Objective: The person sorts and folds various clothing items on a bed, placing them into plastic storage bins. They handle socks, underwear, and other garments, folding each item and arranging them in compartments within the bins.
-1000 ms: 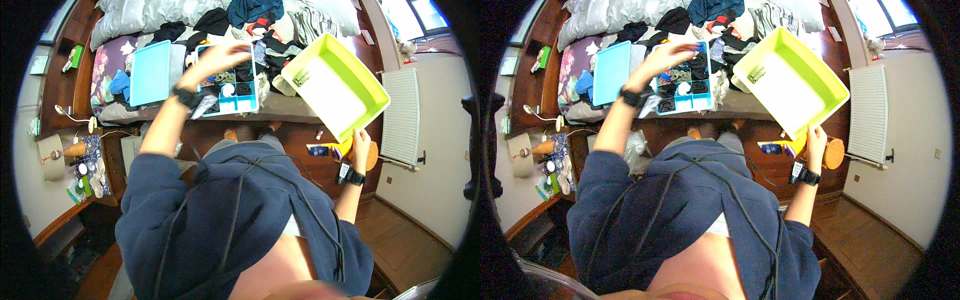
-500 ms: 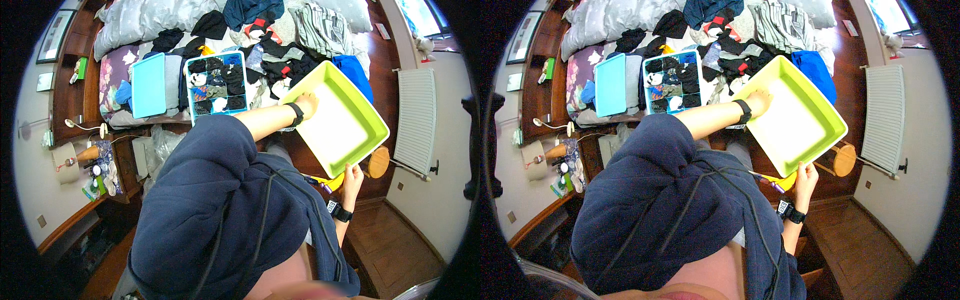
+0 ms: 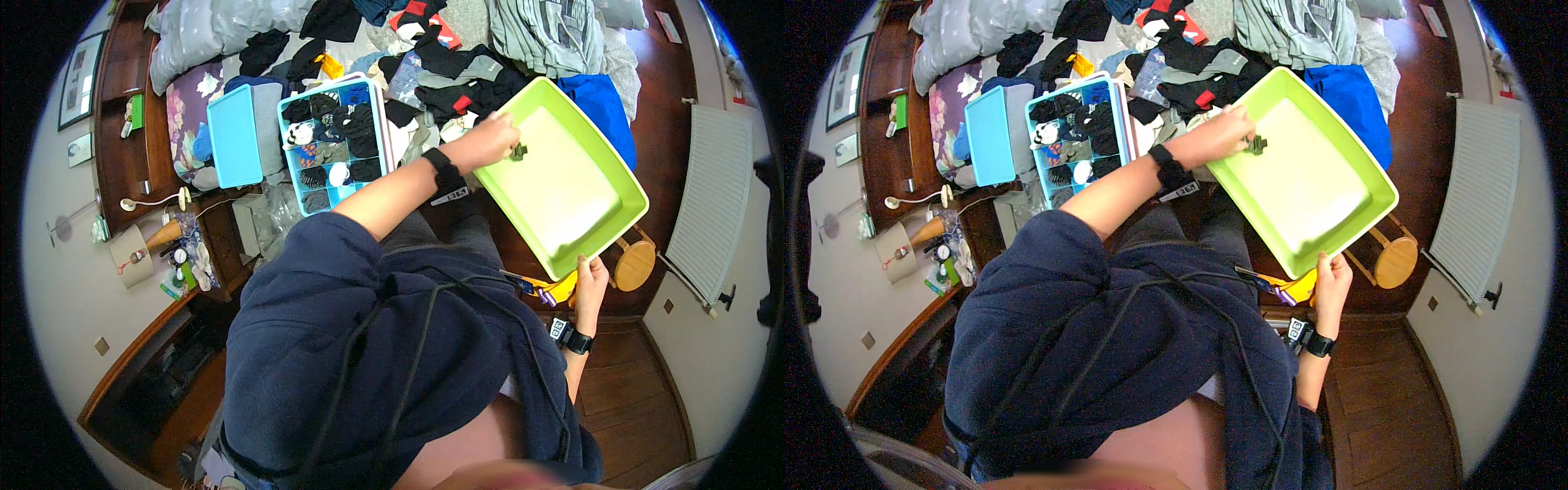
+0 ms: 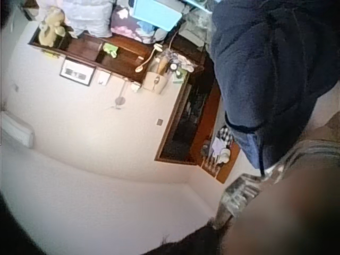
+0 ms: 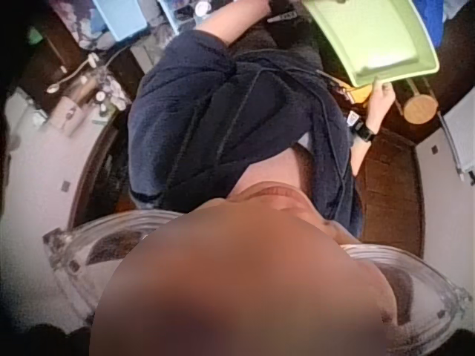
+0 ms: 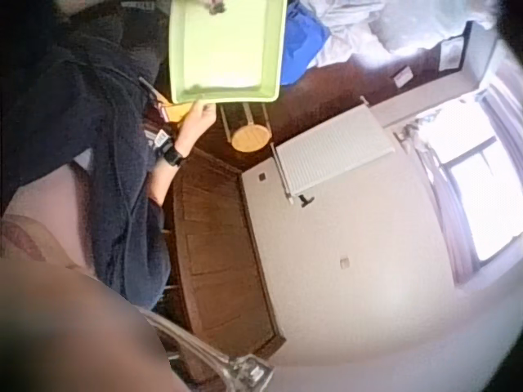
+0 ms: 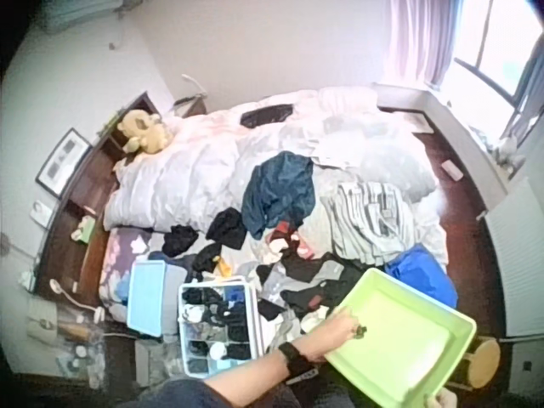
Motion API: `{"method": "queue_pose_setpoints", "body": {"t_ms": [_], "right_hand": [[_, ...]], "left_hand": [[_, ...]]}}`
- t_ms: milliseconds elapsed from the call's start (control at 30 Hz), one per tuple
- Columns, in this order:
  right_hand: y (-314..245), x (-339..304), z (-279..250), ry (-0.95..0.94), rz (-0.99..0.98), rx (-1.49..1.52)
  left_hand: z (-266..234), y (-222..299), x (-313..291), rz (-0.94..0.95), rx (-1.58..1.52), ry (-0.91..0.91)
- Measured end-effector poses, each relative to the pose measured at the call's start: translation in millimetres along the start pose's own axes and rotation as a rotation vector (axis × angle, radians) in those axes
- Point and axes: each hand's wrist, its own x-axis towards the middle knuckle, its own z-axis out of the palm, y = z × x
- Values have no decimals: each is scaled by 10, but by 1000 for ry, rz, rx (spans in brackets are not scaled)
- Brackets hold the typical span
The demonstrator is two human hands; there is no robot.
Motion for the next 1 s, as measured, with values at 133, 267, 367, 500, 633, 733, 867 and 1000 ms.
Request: {"method": "queue_pose_setpoints", "body": {"t_ms": [133, 267, 367, 500, 633, 733, 867, 1000], "right_hand": [[39, 218, -41, -27, -10, 73], [131, 349, -114, -43, 30, 38], [195, 423, -161, -42, 66, 23], [219, 486, -185, -45, 99, 46], [189, 504, -163, -47, 116, 67], [173, 508, -148, -53, 134, 74], [185, 527, -156, -96, 93, 80], [201, 554, -155, -99, 108, 27]], "left_hand": [[-351, -164, 175, -30, -79, 158], [-672, -386, 218, -237, -318, 244], [-826, -646, 154, -401, -453, 300], [-699, -1099, 63, -652, -983, 530], [-361, -1518, -70, -618, -1541, 996], [-181, -1790, -125, -646, -1660, 1218], [-129, -2164, -110, -626, -1708, 1468], [-344, -2531, -86, -330, -1600, 1573]]}}
